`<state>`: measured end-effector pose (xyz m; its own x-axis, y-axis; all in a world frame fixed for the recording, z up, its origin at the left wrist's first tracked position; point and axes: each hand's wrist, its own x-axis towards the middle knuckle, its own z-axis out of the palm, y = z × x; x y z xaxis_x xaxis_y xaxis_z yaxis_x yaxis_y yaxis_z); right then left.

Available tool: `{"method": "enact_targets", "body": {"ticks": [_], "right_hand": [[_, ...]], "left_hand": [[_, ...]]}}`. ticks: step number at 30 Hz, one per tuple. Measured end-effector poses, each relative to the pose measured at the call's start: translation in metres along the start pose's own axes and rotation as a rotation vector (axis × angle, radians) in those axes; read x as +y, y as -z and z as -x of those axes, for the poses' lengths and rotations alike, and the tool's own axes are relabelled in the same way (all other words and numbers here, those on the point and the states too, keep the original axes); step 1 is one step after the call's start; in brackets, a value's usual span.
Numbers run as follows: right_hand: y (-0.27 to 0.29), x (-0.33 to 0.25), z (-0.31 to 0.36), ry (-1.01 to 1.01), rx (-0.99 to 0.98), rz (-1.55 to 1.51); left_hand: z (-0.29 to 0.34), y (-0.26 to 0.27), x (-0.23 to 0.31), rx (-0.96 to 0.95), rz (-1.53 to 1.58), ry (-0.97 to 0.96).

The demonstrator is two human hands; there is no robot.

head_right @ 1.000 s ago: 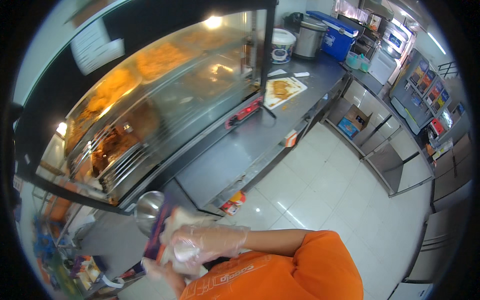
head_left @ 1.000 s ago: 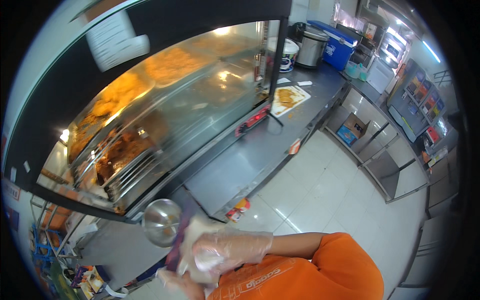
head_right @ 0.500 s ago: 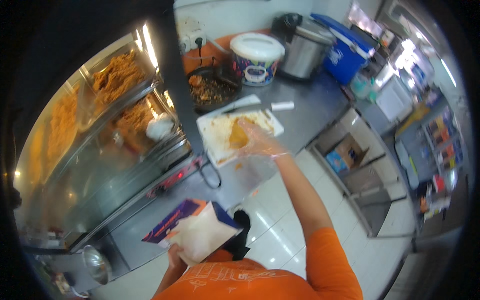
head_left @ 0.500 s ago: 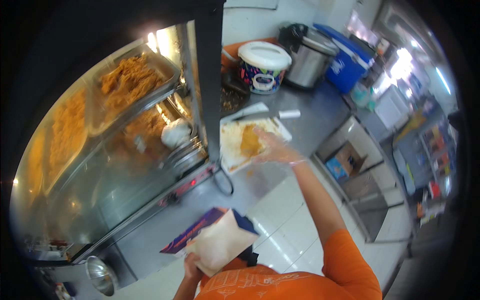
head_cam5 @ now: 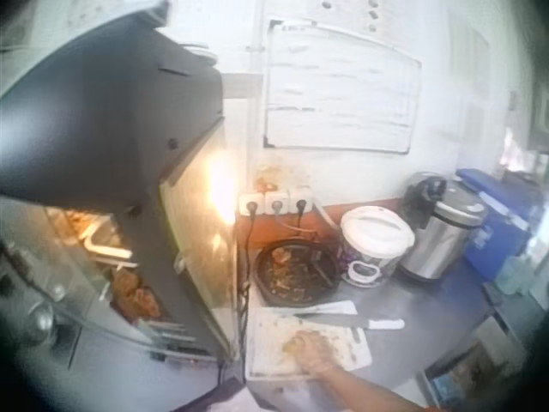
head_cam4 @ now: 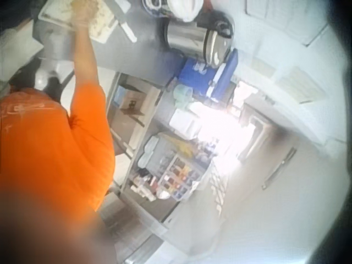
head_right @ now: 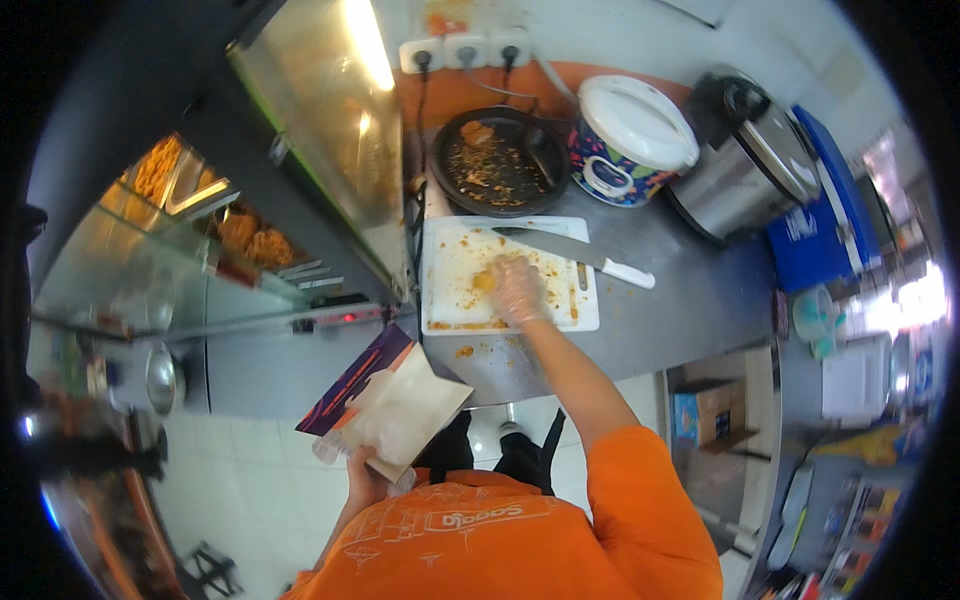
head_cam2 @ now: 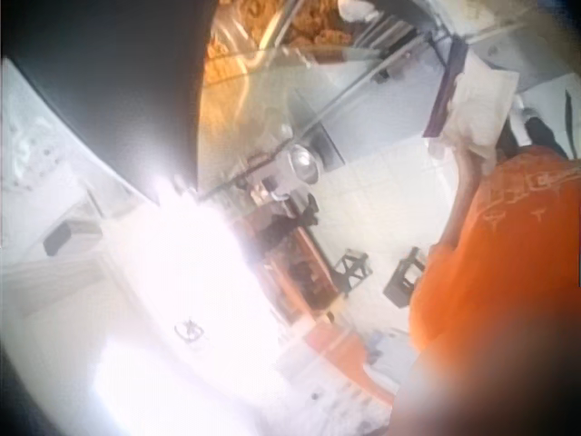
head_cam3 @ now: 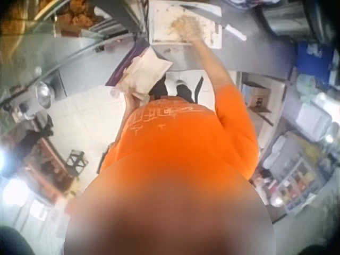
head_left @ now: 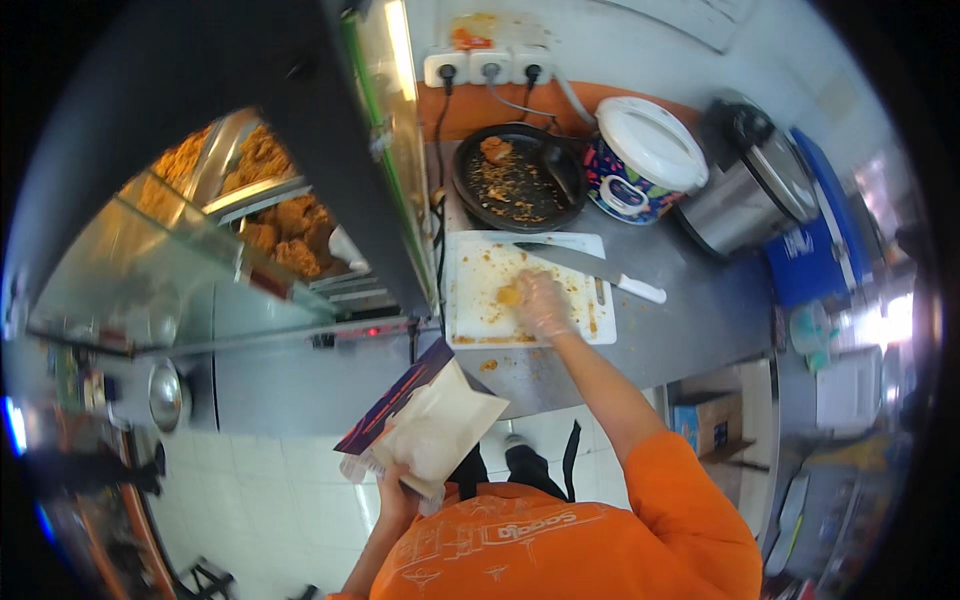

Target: The person assembles food orders by reading a printed receipt, cutting fried chicken on a cutting board, and placing chicken, rice, and buns into takeaway boxes. They repeatedly check the receipt, retrieve items from a heated display and a cooler, and pack multiple orders into boxes on the counter.

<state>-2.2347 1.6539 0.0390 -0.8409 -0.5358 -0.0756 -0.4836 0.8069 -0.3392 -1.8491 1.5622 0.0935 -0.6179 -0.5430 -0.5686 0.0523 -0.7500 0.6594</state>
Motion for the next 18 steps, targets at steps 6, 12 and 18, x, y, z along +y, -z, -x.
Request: {"method": "enact_targets", "body": {"ticks": [6,12,18], "right_hand": [[0.057,0.057,-0.011,0.018,-0.228,-1.213],[0.134,-0.061,0.098,0.045,-1.0,-1.286],[0.084,-0.199,0.171,0.766,-1.03,-0.622]], "left_hand": [[-0.007,-0.044,-0.065,0.193,0.228,-0.077],[0.008,-0.062,-0.084,0.354,0.299,-0.284],[0.073,0.003,-0.059,0.423,0.503,-0.486]]}}
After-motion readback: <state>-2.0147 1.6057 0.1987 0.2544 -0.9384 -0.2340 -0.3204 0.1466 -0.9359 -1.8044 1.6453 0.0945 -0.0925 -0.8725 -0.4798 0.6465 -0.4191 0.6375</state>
